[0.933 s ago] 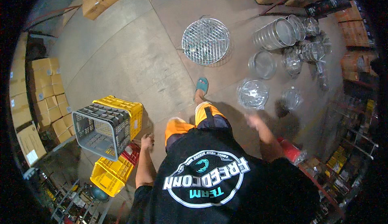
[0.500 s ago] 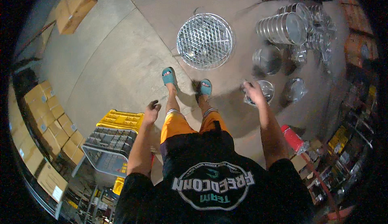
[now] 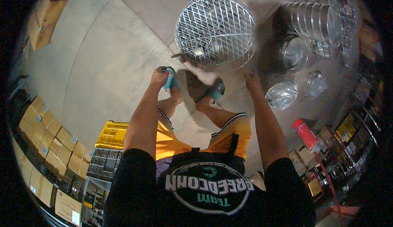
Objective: The person unwraps several round metal grills from plastic packaging on a table, then moves one to a nearby shelf. They walk to the floor, pick up a wrapped grill, and use a utility knife to cut the plastic before walking back toward the table.
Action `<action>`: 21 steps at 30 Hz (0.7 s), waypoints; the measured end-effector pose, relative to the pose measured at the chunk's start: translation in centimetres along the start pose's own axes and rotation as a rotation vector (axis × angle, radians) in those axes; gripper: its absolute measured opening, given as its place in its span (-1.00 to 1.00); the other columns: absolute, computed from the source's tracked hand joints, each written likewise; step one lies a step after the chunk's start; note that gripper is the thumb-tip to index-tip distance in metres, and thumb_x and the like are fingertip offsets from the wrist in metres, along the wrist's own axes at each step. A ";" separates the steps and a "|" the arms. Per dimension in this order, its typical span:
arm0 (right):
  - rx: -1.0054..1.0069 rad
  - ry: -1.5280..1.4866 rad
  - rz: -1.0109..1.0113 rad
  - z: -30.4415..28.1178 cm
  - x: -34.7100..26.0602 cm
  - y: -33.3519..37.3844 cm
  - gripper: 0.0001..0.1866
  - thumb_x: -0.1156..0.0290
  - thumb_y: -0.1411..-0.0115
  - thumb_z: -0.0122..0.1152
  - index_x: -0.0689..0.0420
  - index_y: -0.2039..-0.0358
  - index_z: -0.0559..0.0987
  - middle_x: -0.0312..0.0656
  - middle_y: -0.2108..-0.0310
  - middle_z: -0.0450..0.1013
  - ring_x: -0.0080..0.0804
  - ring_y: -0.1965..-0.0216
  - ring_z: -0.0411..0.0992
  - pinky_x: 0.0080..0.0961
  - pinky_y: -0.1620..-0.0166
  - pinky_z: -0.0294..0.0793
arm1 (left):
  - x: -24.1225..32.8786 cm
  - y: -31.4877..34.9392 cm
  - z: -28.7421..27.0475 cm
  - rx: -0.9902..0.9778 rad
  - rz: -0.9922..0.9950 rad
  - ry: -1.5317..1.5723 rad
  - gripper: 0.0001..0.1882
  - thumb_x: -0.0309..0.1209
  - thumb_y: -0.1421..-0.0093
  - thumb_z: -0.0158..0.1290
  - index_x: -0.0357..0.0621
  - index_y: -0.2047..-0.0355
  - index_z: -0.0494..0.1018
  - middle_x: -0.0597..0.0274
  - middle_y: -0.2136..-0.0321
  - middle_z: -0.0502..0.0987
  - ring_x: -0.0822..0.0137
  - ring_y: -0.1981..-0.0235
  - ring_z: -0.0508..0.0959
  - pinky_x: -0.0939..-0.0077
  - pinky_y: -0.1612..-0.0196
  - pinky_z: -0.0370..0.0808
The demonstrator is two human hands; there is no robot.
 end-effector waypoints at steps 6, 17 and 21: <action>0.326 -0.215 -0.140 5.9 2.6 -11.8 -0.32 0.16 -0.11 0.16 0.17 -0.18 0.20 0.06 -0.05 0.29 -0.07 -0.07 0.27 -0.21 -0.05 0.26 | -1.1 -8.7 7.0 -0.029 -0.019 0.094 -0.48 -0.30 -0.03 -0.03 -0.19 -0.04 0.36 -0.13 0.16 0.51 0.06 0.18 0.56 0.34 0.16 0.49; 0.072 -0.036 -0.349 0.8 4.5 -5.2 -0.46 0.26 -0.06 0.18 0.08 -0.08 0.37 0.05 0.03 0.39 -0.17 -0.01 0.33 -0.28 -0.05 0.30 | -3.9 -7.6 11.6 -0.217 -0.046 0.514 -0.16 -0.26 0.03 0.19 -0.04 -0.25 0.05 0.12 -0.13 0.28 0.19 -0.01 0.38 0.38 0.07 0.46; -0.015 -0.218 0.336 -2.3 13.5 14.7 -0.32 -0.06 -0.16 -0.04 0.16 -0.16 0.25 0.11 -0.09 0.27 -0.05 -0.10 0.25 -0.22 -0.14 0.20 | -1.5 1.1 2.5 -0.333 0.076 0.486 -0.35 -0.60 -0.07 -0.10 -0.14 -0.21 0.07 -0.04 0.00 0.34 0.19 0.05 0.41 0.36 0.07 0.44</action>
Point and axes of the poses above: each hand's wrist, its own y-axis away from the middle knuckle, its own z-axis out of the palm, x = y × z, the point moved 5 cm from there along -y, towards the middle knuckle
